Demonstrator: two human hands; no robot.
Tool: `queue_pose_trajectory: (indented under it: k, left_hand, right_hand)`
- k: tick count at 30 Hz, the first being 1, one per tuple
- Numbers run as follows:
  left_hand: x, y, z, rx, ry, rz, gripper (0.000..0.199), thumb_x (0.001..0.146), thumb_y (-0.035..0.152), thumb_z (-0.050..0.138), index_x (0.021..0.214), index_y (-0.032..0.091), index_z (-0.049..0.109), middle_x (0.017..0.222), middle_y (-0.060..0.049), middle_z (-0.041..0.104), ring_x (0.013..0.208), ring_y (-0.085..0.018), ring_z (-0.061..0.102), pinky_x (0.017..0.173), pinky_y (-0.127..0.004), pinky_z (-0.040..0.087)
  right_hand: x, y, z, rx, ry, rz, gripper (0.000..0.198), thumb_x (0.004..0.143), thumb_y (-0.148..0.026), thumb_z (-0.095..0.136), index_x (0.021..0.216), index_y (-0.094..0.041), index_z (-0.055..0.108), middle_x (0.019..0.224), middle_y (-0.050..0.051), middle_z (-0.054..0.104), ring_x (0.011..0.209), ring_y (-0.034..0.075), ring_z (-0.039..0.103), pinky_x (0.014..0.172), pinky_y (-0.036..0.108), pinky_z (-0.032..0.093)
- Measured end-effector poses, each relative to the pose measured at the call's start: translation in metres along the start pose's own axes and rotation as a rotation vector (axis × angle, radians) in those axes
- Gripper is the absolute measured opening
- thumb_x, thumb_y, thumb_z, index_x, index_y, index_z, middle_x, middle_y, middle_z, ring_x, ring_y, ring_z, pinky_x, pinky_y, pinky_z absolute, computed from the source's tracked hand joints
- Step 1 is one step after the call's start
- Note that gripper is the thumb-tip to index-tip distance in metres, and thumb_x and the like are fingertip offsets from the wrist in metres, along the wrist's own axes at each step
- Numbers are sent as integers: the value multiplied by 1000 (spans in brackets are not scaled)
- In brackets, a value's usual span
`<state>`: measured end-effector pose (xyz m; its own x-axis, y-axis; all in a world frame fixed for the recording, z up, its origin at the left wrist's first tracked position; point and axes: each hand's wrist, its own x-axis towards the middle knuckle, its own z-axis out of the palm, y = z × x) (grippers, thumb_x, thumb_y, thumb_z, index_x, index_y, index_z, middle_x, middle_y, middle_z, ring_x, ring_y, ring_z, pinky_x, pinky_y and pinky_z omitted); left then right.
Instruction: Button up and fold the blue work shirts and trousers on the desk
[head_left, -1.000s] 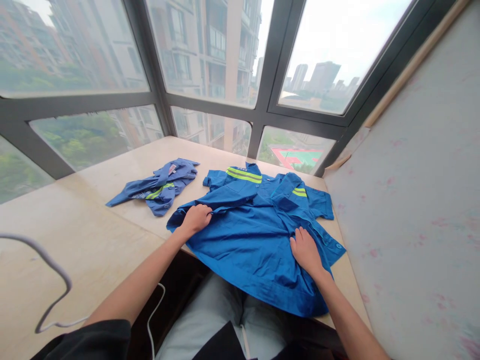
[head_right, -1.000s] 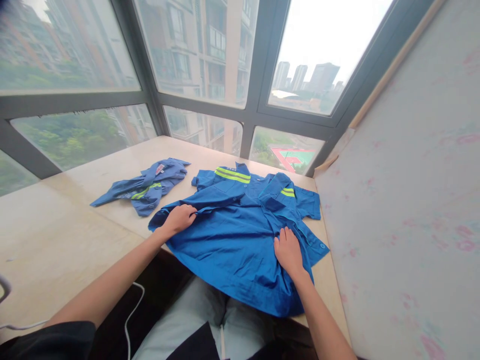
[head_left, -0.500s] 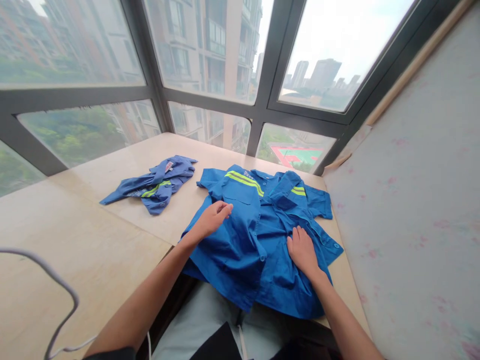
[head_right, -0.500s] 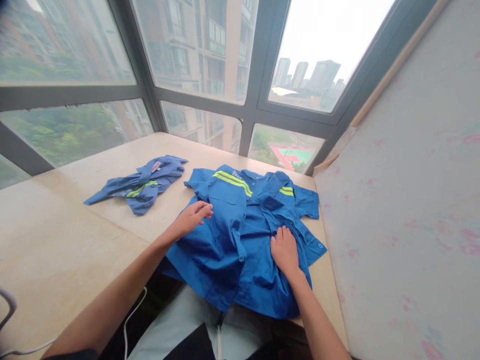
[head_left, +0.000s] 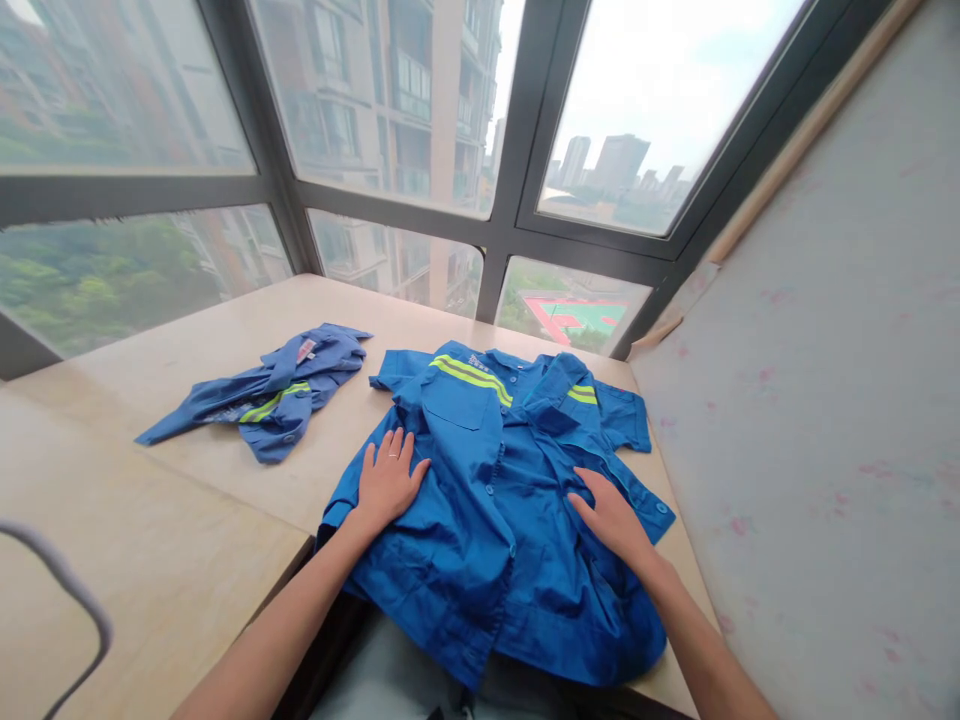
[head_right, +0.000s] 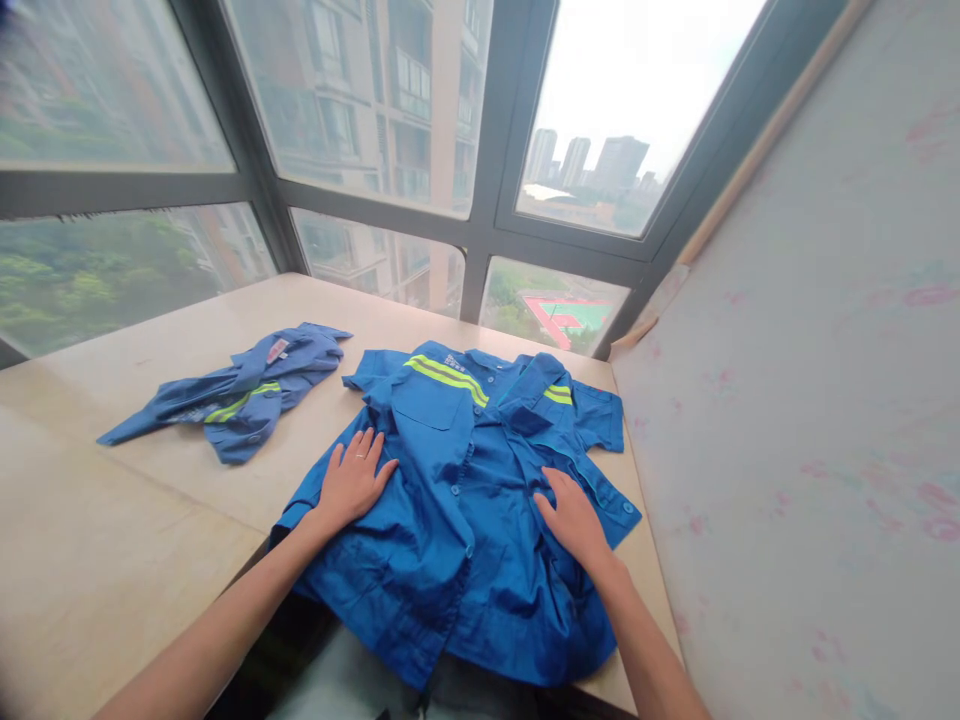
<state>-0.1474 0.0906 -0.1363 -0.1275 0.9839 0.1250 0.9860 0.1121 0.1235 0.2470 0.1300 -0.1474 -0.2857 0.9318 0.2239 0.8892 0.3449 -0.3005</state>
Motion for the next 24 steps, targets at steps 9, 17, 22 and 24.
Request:
queue_pose_trajectory:
  k: [9, 17, 22, 24]
  left_hand:
    - [35, -8, 6, 56, 179, -125, 66, 98, 47, 30, 145, 4, 45, 152, -25, 41, 143, -39, 35, 114, -60, 22]
    - [34, -12, 4, 88, 183, -83, 65, 98, 46, 28, 145, 5, 46, 152, -24, 42, 142, -38, 36, 113, -58, 24]
    - [29, -29, -5, 80, 47, -56, 64, 96, 46, 33, 145, 6, 45, 153, -23, 41, 141, -39, 36, 110, -61, 29]
    - [26, -31, -12, 90, 2, -70, 61, 95, 44, 36, 141, 6, 51, 149, -25, 45, 140, -43, 37, 106, -64, 33]
  right_hand:
    - [31, 55, -21, -119, 163, 251, 55, 84, -33, 56, 133, -9, 55, 135, 22, 59, 129, 34, 53, 106, 48, 43]
    - [28, 49, -43, 189, -141, 503, 26, 68, -24, 67, 91, -15, 72, 68, 2, 69, 70, 21, 66, 65, 27, 47]
    - [25, 32, -80, 402, -179, 562, 18, 69, -30, 62, 56, -19, 57, 49, -4, 53, 48, 13, 52, 47, 23, 35]
    - [25, 28, -99, 599, -14, 618, 23, 69, -39, 63, 60, -19, 55, 49, -6, 51, 45, 11, 47, 45, 22, 33]
